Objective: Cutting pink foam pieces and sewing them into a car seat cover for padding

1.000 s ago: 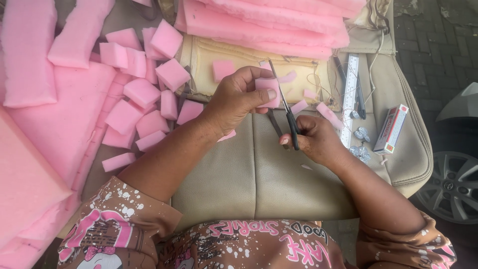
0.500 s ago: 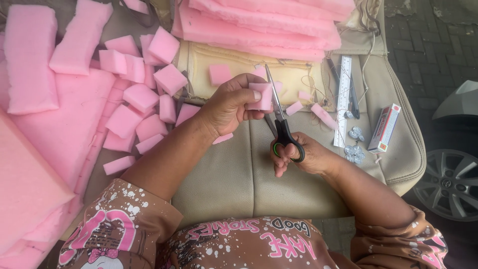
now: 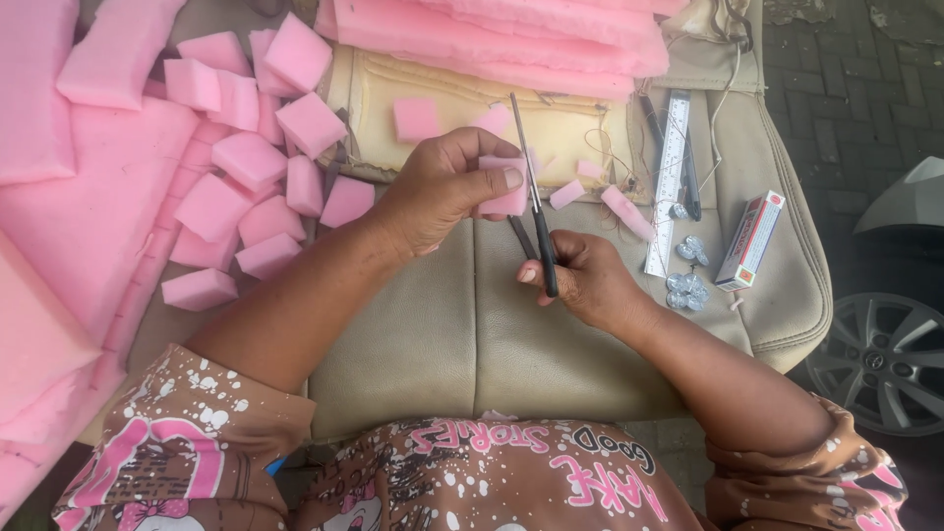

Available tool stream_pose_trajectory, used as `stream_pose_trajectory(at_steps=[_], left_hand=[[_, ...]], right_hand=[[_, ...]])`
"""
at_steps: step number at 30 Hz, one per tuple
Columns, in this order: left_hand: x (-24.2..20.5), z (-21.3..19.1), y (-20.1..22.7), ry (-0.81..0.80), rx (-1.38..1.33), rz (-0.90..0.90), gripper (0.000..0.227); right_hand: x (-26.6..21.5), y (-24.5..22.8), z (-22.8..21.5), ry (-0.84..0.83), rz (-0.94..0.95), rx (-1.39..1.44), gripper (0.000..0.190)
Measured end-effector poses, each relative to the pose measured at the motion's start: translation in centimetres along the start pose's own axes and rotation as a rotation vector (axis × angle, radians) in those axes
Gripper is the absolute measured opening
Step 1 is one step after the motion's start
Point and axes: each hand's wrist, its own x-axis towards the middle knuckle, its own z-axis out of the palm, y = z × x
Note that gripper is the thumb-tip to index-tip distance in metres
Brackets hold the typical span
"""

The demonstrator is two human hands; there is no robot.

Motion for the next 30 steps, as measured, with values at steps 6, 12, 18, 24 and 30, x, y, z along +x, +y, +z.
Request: stream_pose_trajectory(at_steps=[6,12,18,24,30], left_hand=[[-1.3,0.4,-4.2,0.012,-0.166,-0.130,0.029],[-5.1,6.0,-6.0,-0.061,0.141,-0.016,0.025],[-6.3,6.4,-5.8,-0.144,0.184,0.095,0.029],[-5.8,2.9,-5.6,-0.156,0.346,0.019,0.031],[-5.9,3.8,-8.7,-0.402,0.183,-0.175,0.028]], right_hand=[[-1.6,1.4,-1.6,-0.006,0.014,-0.042,0.042],[-3.9,-4.3,-1.0,-0.205,-0.047,-0.408,0.044],[-3.1,-6.0,-4.2,-0.564,-0.091,0.002,0.026],[-2.1,-3.1,-8.1,-0.251,-0.144,-0.242,0.021],[0.5,-0.9,-9.4,0.397,-0.172,-1.104,0.022]])
